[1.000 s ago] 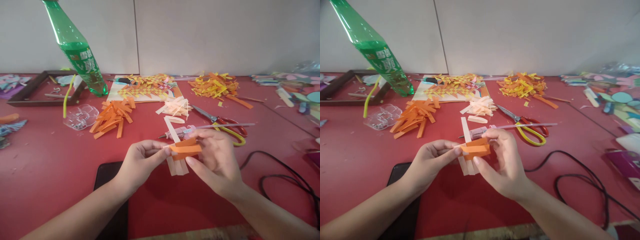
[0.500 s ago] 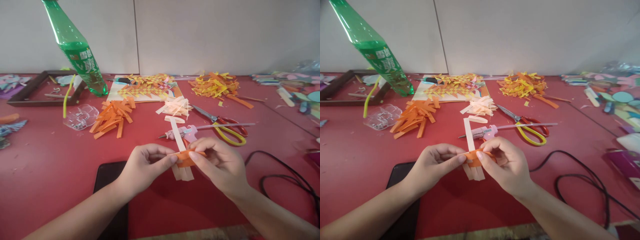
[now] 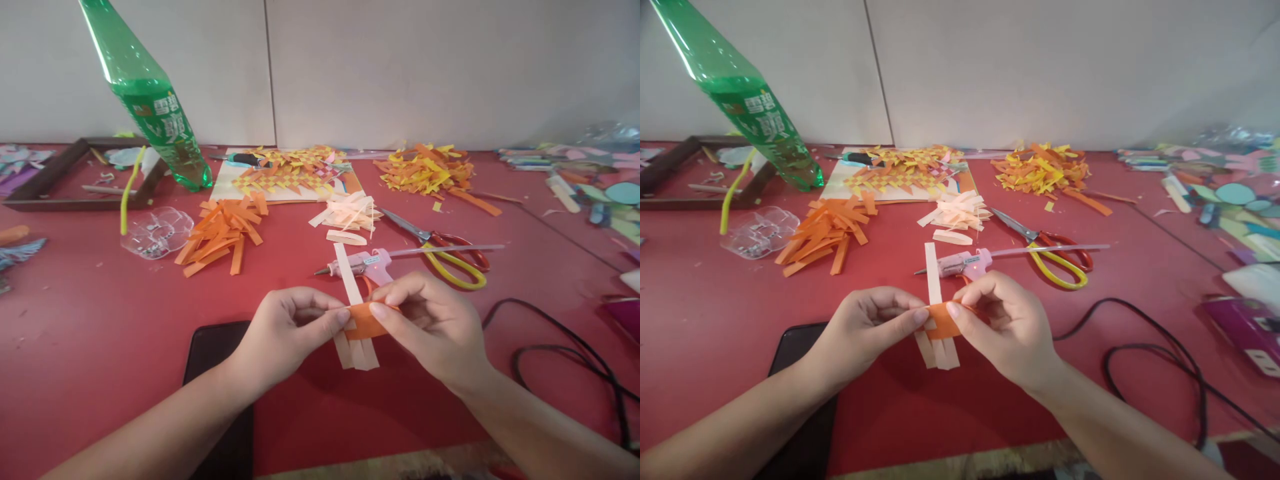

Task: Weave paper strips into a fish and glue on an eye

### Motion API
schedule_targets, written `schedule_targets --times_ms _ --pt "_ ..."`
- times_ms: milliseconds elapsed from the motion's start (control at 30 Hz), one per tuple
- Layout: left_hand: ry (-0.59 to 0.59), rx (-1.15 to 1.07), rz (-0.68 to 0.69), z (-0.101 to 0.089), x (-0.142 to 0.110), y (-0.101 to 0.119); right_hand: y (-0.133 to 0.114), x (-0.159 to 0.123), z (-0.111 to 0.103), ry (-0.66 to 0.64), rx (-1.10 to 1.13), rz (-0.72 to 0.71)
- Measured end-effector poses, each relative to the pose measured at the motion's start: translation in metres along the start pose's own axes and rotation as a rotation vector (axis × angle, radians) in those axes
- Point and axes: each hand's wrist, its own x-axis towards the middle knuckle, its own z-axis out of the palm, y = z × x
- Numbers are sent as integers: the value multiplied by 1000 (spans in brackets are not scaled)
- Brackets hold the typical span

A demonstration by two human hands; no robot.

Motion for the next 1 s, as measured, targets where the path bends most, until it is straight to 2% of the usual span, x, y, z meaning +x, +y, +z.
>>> schedule_targets --times_ms 233,367,533,1000 --pt "-107 8 -12 3 -1 3 -1 -1 1 -37 23 46" --pt "-74 33 3 3 -1 1 -2 0 1 -47 34 60" --pt "-7 77 31 0 -1 -1 -3 1 1 13 18 70" --pt "20 90 7 -1 -1 1 -3 3 2 27 -20 80"
